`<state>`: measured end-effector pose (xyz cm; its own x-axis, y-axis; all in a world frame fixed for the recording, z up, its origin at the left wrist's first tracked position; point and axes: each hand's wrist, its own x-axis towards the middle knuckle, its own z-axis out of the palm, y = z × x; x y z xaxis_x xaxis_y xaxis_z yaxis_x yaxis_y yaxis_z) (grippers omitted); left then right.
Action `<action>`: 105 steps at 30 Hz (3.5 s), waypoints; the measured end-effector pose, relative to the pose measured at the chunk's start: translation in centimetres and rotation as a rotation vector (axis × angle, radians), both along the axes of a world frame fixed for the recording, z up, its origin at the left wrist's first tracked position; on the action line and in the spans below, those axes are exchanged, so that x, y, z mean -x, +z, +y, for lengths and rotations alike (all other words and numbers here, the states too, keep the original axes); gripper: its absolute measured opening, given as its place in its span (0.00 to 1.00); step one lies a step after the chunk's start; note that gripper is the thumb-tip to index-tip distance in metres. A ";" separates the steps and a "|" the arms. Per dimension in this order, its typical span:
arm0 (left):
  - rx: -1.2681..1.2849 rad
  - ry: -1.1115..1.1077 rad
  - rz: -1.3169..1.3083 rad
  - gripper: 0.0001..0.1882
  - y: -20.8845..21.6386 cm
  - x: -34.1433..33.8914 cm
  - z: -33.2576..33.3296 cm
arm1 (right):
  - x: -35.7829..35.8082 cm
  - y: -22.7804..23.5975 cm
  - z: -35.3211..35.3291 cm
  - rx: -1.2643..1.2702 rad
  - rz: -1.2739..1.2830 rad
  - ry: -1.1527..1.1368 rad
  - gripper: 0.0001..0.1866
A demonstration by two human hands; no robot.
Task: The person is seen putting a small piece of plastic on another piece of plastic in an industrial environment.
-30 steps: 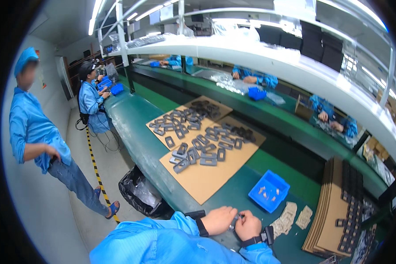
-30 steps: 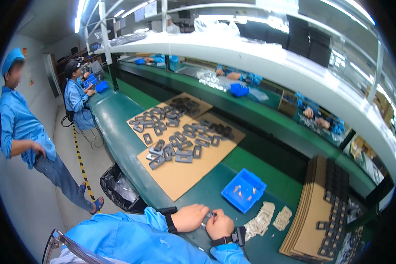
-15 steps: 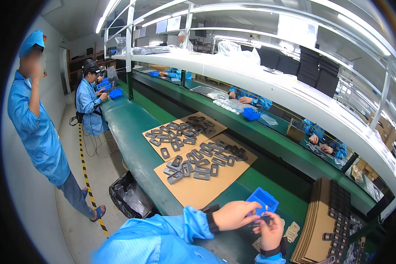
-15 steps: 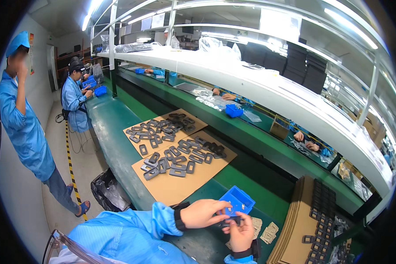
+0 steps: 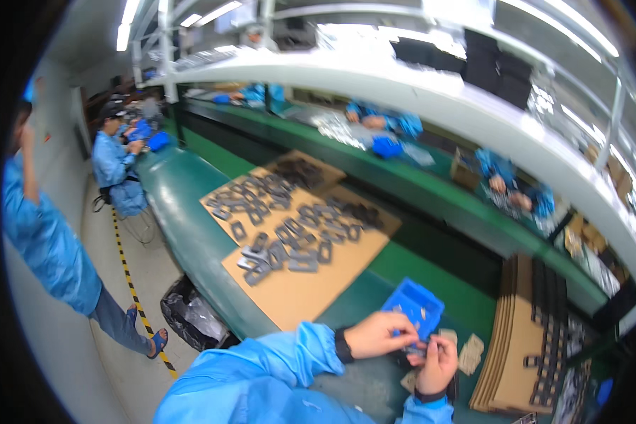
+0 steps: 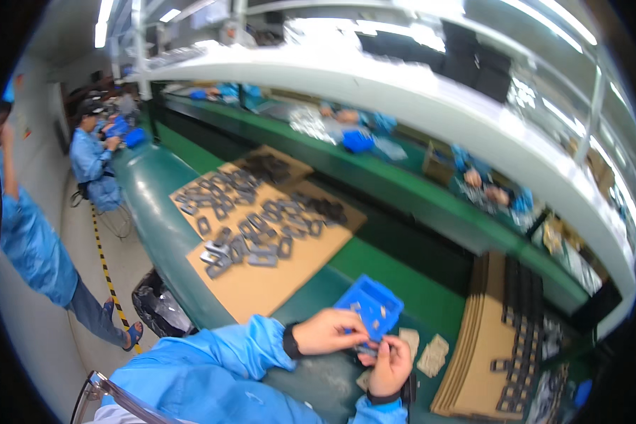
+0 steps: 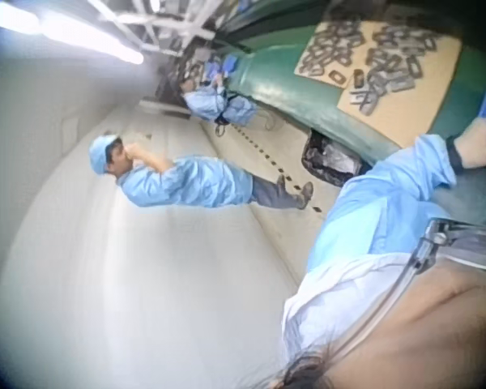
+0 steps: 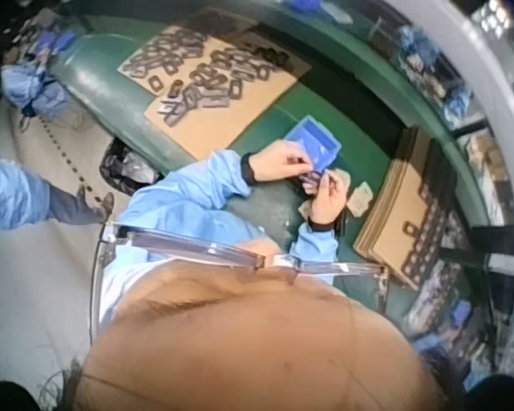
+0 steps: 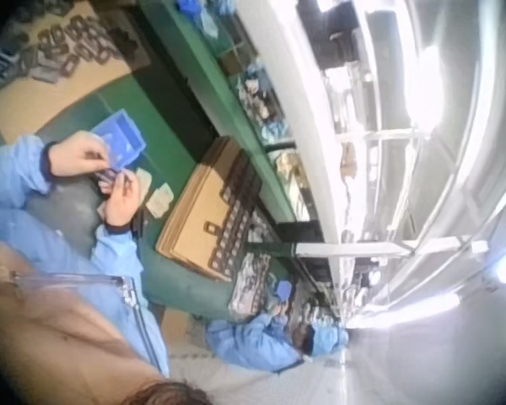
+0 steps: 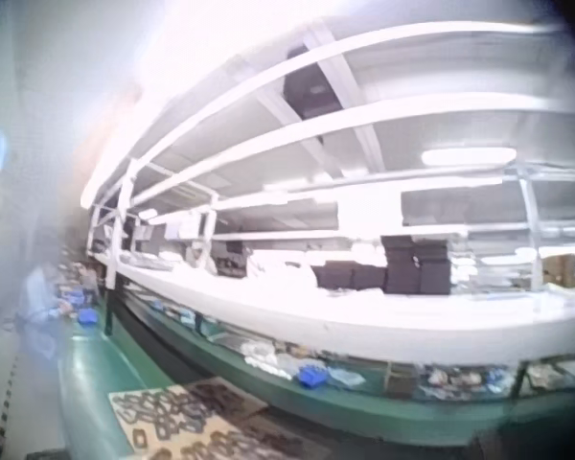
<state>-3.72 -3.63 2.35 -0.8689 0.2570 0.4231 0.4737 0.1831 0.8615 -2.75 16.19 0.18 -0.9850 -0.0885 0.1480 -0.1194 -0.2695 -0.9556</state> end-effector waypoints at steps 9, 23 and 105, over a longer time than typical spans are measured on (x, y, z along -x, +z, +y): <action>-0.063 0.239 -0.002 0.10 0.4 0.3 -0.5 | -0.6 0.8 -1.4 -0.003 0.002 0.048 0.07; -0.087 0.212 0.054 0.08 0.0 0.2 -0.6 | -1.5 0.0 -0.8 -0.105 0.242 0.081 0.14; -0.091 -0.041 0.096 0.16 -0.8 0.2 -0.1 | -1.8 0.7 -1.3 0.007 0.120 0.091 0.07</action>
